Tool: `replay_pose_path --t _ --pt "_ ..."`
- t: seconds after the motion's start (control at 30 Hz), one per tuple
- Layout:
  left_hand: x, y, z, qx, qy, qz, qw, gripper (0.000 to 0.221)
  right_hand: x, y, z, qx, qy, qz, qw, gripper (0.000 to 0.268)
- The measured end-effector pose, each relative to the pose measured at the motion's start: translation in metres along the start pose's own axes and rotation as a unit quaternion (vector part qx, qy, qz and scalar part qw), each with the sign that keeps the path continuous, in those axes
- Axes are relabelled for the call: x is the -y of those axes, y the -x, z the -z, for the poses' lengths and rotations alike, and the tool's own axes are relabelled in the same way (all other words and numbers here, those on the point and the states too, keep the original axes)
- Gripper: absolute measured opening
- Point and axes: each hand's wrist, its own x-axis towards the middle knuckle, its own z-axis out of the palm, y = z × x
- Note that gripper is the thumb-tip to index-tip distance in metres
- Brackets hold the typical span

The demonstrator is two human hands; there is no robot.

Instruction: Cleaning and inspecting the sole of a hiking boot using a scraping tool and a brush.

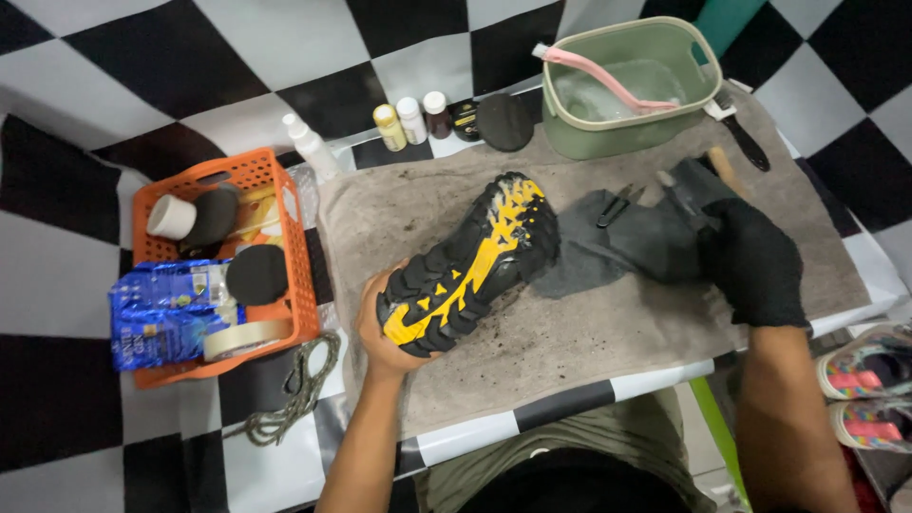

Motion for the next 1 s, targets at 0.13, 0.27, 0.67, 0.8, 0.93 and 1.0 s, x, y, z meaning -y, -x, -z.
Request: replay_pose_path --t 0.13,0.27,0.67,0.8,0.93,1.0 --pt "-0.006 -0.005 0.002 0.002 -0.01 0.007 1.0 0.095 -0.026 0.014 -0.009 -0.099 0.047 0.085 0.99 0.046" --pt "-0.006 -0.007 0.0 0.001 -0.011 0.003 1.0 0.1 0.044 0.064 0.032 -0.166 -0.17 0.094 0.967 0.026" --pt "-0.008 -0.014 -0.007 -0.038 0.018 -0.016 0.999 0.088 0.157 0.11 0.016 -0.042 -0.38 0.243 0.892 0.018" --pt "-0.002 -0.003 0.0 -0.002 -0.002 0.003 1.0 0.09 0.164 0.113 0.006 -0.095 -0.31 0.286 0.902 0.008" --pt "-0.006 -0.004 0.0 -0.003 -0.022 -0.01 1.0 0.097 0.173 0.115 0.02 -0.113 -0.329 0.293 0.891 0.009" --pt "-0.006 -0.005 0.001 0.001 -0.019 -0.004 1.0 0.096 0.178 0.114 0.03 -0.108 -0.335 0.29 0.89 0.01"
